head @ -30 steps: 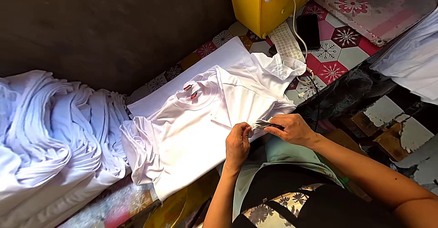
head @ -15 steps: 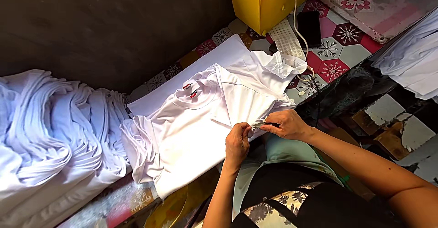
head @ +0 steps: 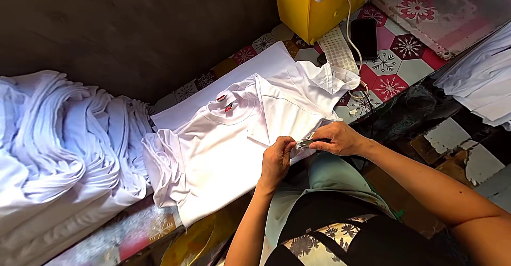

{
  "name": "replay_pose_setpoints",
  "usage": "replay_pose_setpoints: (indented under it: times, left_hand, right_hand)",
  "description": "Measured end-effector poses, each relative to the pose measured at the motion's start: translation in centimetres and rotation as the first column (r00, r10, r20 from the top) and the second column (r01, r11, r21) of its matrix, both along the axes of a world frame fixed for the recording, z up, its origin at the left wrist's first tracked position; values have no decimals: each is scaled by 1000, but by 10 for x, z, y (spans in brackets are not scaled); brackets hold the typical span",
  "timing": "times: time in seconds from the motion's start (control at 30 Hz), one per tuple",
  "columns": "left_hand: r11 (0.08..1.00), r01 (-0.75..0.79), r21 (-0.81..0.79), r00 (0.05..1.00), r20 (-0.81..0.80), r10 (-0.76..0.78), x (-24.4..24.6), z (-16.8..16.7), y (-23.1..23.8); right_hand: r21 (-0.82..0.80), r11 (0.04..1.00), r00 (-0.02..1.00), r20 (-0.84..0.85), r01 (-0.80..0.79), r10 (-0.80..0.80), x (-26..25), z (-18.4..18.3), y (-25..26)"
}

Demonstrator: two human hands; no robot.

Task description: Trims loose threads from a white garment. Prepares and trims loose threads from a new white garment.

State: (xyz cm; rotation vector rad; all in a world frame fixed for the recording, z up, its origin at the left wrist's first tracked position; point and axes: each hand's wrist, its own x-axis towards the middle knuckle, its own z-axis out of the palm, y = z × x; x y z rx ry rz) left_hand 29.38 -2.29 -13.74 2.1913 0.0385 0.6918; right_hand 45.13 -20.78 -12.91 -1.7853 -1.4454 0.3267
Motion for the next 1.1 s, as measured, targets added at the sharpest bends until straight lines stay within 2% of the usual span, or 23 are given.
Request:
replay_pose_setpoints:
  times: [0.37, 0.53, 0.6, 0.67, 0.73, 0.8, 0.87, 0.97, 1.1]
  left_hand:
    - [989, 117, 90, 993, -24, -115, 5, 5, 2]
    - [992, 102, 70, 994, -41, -99, 7, 2, 0]
    - [994, 96, 48, 995, -46, -94, 8, 1, -1]
    - [997, 81, 4, 996, -41, -81, 8, 0, -2]
    - [997, 58, -58, 997, -46, -61, 9, -2, -3]
    - [992, 41, -121, 998, -46, -47, 10, -5, -4]
    - [991, -4, -130, 999, -48, -2, 10, -8, -4]
    - [988, -134, -70, 990, -49, 131, -6, -3, 8]
    - [940, -340, 40, 931, -130, 342, -61, 3, 41]
  right_hand:
    - [-15, 992, 992, 4, -122, 122, 13, 7, 8]
    - [-12, 996, 993, 83, -87, 88, 9, 4, 5]
    - [-41, 997, 997, 55, -58, 60, 8, 3, 1]
    - [-57, 998, 998, -62, -15, 11, 7, 1, -3]
    - [-29, 998, 967, -248, 61, -66, 2, -7, -3]
    - [-51, 995, 887, -451, 84, -98, -10, -13, 1]
    - [-55, 995, 762, -641, 80, -96, -24, -18, 8]
    - [-51, 990, 622, -773, 133, -123, -34, -12, 14]
    - [-85, 982, 491, -857, 169, -158, -34, -3, 16]
